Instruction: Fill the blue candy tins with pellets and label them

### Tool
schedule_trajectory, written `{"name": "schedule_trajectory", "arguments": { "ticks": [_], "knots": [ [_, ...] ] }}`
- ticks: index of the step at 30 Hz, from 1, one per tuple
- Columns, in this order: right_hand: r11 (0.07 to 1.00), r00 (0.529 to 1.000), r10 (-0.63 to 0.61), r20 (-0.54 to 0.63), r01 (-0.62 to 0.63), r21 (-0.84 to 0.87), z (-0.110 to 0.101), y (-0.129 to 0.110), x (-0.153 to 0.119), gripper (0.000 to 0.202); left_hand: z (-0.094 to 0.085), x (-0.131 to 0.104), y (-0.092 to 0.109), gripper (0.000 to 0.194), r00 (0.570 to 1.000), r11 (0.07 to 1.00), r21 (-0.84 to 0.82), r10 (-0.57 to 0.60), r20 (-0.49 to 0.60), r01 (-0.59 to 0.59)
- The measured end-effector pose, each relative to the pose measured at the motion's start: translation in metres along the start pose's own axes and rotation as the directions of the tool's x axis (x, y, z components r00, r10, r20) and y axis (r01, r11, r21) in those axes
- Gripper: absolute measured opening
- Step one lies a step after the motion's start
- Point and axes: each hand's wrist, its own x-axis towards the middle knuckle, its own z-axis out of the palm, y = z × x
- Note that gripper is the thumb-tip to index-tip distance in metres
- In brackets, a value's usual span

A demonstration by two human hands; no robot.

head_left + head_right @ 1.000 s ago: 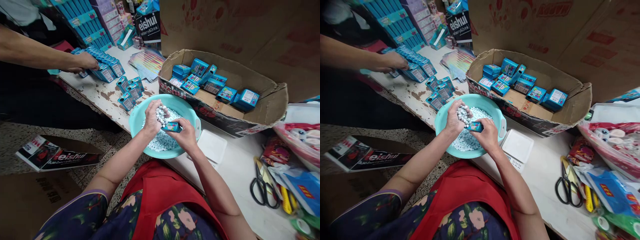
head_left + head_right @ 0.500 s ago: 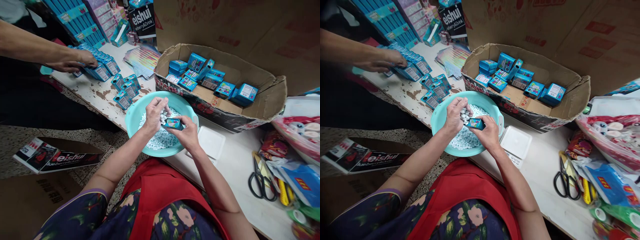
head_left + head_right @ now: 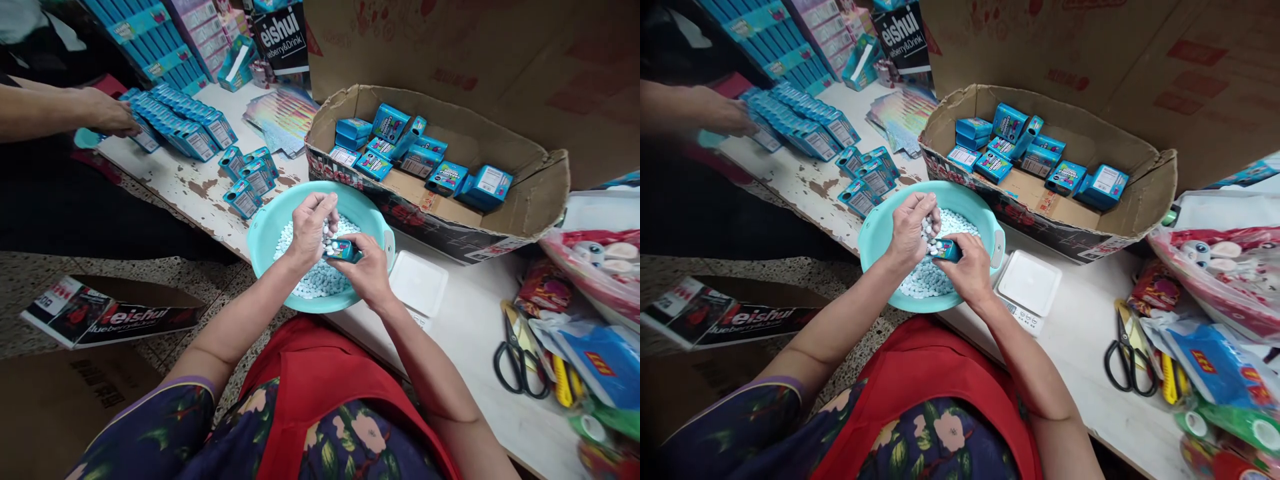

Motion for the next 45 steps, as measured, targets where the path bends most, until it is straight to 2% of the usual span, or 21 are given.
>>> {"name": "schedule_trajectory", "arguments": {
  "ticks": [4, 8, 10, 15, 18, 21, 23, 26, 28, 31, 33, 35, 37, 38, 39, 40, 41, 43, 44, 45],
  "knots": [
    [1.0, 0.998, 0.015, -0.053, -0.016, -0.021, -0.002, 0.0, 0.001, 0.03, 0.001, 0.001, -0.001, 0.031, 1.0, 1.0, 0.018, -0.008, -0.026, 0.008],
    [1.0, 1.0, -0.004, -0.002, 0.004, -0.014, -0.003, 0.001, 0.0, 0.028, 0.002, -0.001, -0.001, 0.032, 1.0, 1.0, -0.003, 0.015, -0.022, -0.016],
    [1.0, 1.0, -0.008, -0.019, 0.007, -0.023, -0.002, 0.001, -0.002, 0.027, 0.003, -0.002, -0.001, 0.033, 0.999, 1.0, -0.003, 0.024, -0.034, -0.025],
    [0.992, 0.997, -0.067, -0.039, 0.062, -0.108, -0.003, -0.001, -0.003, 0.024, 0.004, -0.004, 0.001, 0.034, 1.0, 1.0, 0.023, 0.014, -0.01, -0.013],
    [0.972, 0.995, -0.103, -0.011, 0.098, -0.213, -0.005, -0.003, -0.003, 0.024, 0.003, -0.005, 0.0, 0.033, 1.0, 0.999, 0.03, 0.02, -0.004, -0.02],
    [0.965, 0.993, -0.112, 0.022, 0.114, -0.235, -0.009, -0.002, -0.003, 0.024, 0.002, -0.005, -0.002, 0.033, 1.0, 1.0, 0.03, 0.006, -0.017, -0.005],
    [0.981, 0.996, -0.09, 0.028, 0.093, -0.169, -0.009, 0.001, -0.002, 0.024, 0.002, -0.006, -0.003, 0.033, 1.0, 1.0, 0.026, -0.015, -0.016, 0.015],
    [0.999, 0.999, 0.034, 0.041, -0.035, 0.027, -0.004, 0.005, -0.003, 0.03, 0.007, -0.01, -0.004, 0.031, 0.999, 0.999, 0.012, -0.048, 0.019, 0.048],
    [0.975, 0.987, 0.128, 0.1, -0.143, 0.17, 0.0, 0.007, -0.003, 0.035, 0.011, -0.013, -0.001, 0.03, 0.996, 0.998, 0.006, -0.06, 0.064, 0.059],
    [0.901, 0.961, 0.204, 0.187, -0.259, 0.348, 0.003, 0.008, -0.004, 0.041, 0.014, -0.011, 0.011, 0.029, 0.993, 0.999, -0.007, -0.037, 0.109, 0.038],
    [0.852, 0.956, 0.234, 0.176, -0.289, 0.436, -0.001, 0.009, -0.004, 0.046, 0.008, -0.006, 0.02, 0.028, 0.996, 1.0, -0.008, 0.013, 0.092, -0.012],
    [0.816, 0.954, 0.267, 0.133, -0.298, 0.495, -0.007, 0.008, -0.005, 0.05, -0.005, -0.001, 0.023, 0.027, 0.997, 0.997, 0.034, 0.066, 0.036, -0.068],
    [0.796, 0.951, 0.292, 0.101, -0.3, 0.525, -0.015, 0.006, -0.008, 0.052, -0.023, 0.001, 0.02, 0.027, 0.997, 0.981, 0.181, 0.074, -0.005, -0.072],
    [0.792, 0.95, 0.299, 0.094, -0.302, 0.531, -0.021, 0.005, -0.011, 0.052, -0.034, 0.001, 0.016, 0.027, 0.999, 0.947, 0.317, 0.043, 0.023, -0.048],
    [0.79, 0.95, 0.302, 0.086, -0.3, 0.535, -0.027, 0.004, -0.014, 0.052, -0.045, -0.001, 0.011, 0.027, 0.995, 0.871, 0.49, -0.014, 0.094, -0.034],
    [0.79, 0.95, 0.303, 0.075, -0.295, 0.538, -0.035, 0.003, -0.019, 0.052, -0.056, -0.004, 0.005, 0.026, 0.976, 0.739, 0.671, -0.101, 0.191, -0.055],
    [0.789, 0.95, 0.306, 0.055, -0.285, 0.545, -0.044, 0.004, -0.024, 0.052, -0.065, -0.008, 0.0, 0.024, 0.936, 0.561, 0.819, -0.212, 0.282, -0.12],
    [0.793, 0.949, 0.313, -0.03, -0.244, 0.558, -0.066, 0.007, -0.038, 0.053, -0.081, -0.018, -0.009, 0.027, 0.826, 0.2, 0.927, -0.422, 0.375, -0.318],
    [0.805, 0.944, 0.316, -0.095, -0.213, 0.554, -0.077, 0.011, -0.045, 0.053, -0.086, -0.022, -0.012, 0.032, 0.79, 0.067, 0.916, -0.483, 0.377, -0.396],
    [0.823, 0.933, 0.32, -0.166, -0.187, 0.536, -0.088, 0.016, -0.052, 0.053, -0.09, -0.027, -0.014, 0.036, 0.775, -0.034, 0.897, -0.519, 0.361, -0.441]
  ]
}}
